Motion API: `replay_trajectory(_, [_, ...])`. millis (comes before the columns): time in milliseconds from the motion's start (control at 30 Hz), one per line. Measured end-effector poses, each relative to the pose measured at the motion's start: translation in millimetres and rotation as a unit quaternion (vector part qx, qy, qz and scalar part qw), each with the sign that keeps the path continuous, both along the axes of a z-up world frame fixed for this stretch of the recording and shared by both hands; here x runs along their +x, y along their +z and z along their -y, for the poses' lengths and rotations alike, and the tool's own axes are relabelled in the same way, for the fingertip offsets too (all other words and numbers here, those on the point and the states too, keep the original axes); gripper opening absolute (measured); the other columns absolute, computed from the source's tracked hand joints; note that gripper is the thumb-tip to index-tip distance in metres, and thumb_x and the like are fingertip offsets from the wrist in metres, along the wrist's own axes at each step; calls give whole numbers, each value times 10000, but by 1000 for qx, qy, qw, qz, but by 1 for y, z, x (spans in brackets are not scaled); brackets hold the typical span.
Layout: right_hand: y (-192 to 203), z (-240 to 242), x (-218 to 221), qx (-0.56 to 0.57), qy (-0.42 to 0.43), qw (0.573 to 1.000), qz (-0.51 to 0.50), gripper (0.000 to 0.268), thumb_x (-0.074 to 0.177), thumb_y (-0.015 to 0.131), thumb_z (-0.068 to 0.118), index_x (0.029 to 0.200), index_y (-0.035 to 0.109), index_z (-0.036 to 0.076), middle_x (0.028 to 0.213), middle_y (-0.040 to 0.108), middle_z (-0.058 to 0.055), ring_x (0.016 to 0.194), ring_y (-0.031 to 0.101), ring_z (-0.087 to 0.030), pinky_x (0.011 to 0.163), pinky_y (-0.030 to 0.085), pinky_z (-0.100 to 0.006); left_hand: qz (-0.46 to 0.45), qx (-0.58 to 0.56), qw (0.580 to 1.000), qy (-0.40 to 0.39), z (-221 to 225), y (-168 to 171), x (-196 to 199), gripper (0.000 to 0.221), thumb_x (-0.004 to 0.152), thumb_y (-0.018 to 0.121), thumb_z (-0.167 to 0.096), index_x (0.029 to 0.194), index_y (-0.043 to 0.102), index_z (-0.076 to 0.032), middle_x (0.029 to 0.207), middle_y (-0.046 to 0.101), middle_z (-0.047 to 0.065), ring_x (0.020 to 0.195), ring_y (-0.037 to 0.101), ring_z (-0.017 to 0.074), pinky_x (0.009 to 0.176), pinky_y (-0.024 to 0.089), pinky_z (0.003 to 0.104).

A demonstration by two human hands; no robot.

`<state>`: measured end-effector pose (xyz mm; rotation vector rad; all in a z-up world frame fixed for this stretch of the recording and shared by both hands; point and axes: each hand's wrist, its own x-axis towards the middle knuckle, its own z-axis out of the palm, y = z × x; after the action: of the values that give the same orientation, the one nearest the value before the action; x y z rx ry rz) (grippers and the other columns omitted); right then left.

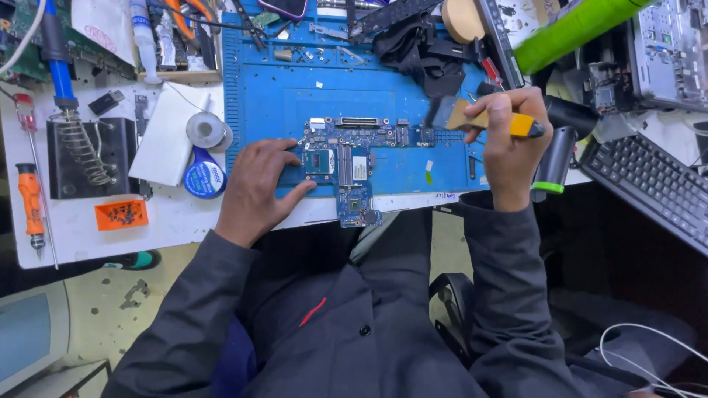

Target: Cleaning a laptop motherboard using a small brush on a repair workbench.

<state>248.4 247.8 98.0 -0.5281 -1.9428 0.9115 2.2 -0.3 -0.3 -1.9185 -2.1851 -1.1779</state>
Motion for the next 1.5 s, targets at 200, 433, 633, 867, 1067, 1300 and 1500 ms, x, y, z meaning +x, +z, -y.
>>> replay_trajectory(200, [-14, -13, 7, 90, -62, 993, 40, 235, 1137, 542, 138, 937, 591, 26, 781, 714, -146, 555, 682, -246, 541, 530, -303, -3, 0, 1000, -4, 0, 1, 0, 343, 870, 881, -271, 1083, 669, -106, 1238, 700, 113, 1200, 637, 343, 997, 499, 484])
replay_trajectory(433, [-15, 0, 1, -13, -2, 999, 38, 298, 1143, 525, 200, 894, 577, 46, 744, 684, -129, 498, 626, -183, 507, 519, -264, 9, -3, 1000, 0, 2, 2, 1, 362, 857, 899, -256, 1083, 666, -97, 1231, 705, 124, 1201, 636, 355, 1016, 491, 492])
replay_trajectory(633, [-13, 1, -3, 16, -7, 999, 42, 278, 1132, 533, 202, 892, 586, 71, 703, 663, -98, 511, 638, -191, 495, 491, -254, 6, 3, 1000, -6, 2, -2, 0, 356, 862, 896, -264, 1081, 665, -105, 1233, 709, 108, 1197, 638, 341, 1007, 496, 477])
replay_trajectory(867, [-10, -4, 8, -4, -14, 998, 59, 272, 1137, 534, 178, 888, 577, 77, 709, 646, -89, 520, 617, -177, 508, 487, -259, 6, 2, 1000, -7, 2, 0, 1, 354, 859, 897, -250, 1081, 665, -101, 1232, 711, 111, 1193, 640, 346, 1004, 500, 486])
replay_trajectory(1067, [-14, -10, 9, 18, -4, 999, 39, 257, 1136, 513, 201, 916, 575, 83, 724, 651, -70, 545, 608, -161, 524, 479, -246, 12, -11, 1000, -4, 2, 3, 1, 349, 865, 893, -256, 1082, 671, -96, 1236, 710, 118, 1197, 633, 344, 1009, 493, 480])
replay_trajectory(1300, [-20, -12, 9, -5, -1, 999, 40, 282, 1135, 500, 234, 899, 575, 99, 684, 636, -56, 516, 583, -155, 496, 465, -241, 12, -13, 1000, -6, 2, 3, 2, 345, 869, 887, -264, 1082, 674, -96, 1248, 710, 116, 1200, 628, 345, 1005, 493, 485])
replay_trajectory(1500, [-22, -12, 3, -13, -6, 1000, 14, 274, 1129, 477, 219, 898, 564, 100, 662, 625, -43, 501, 576, -148, 475, 438, -234, 14, -15, 1000, -7, 3, 5, 1, 345, 869, 887, -249, 1088, 679, -82, 1248, 711, 132, 1200, 632, 355, 1001, 495, 493])
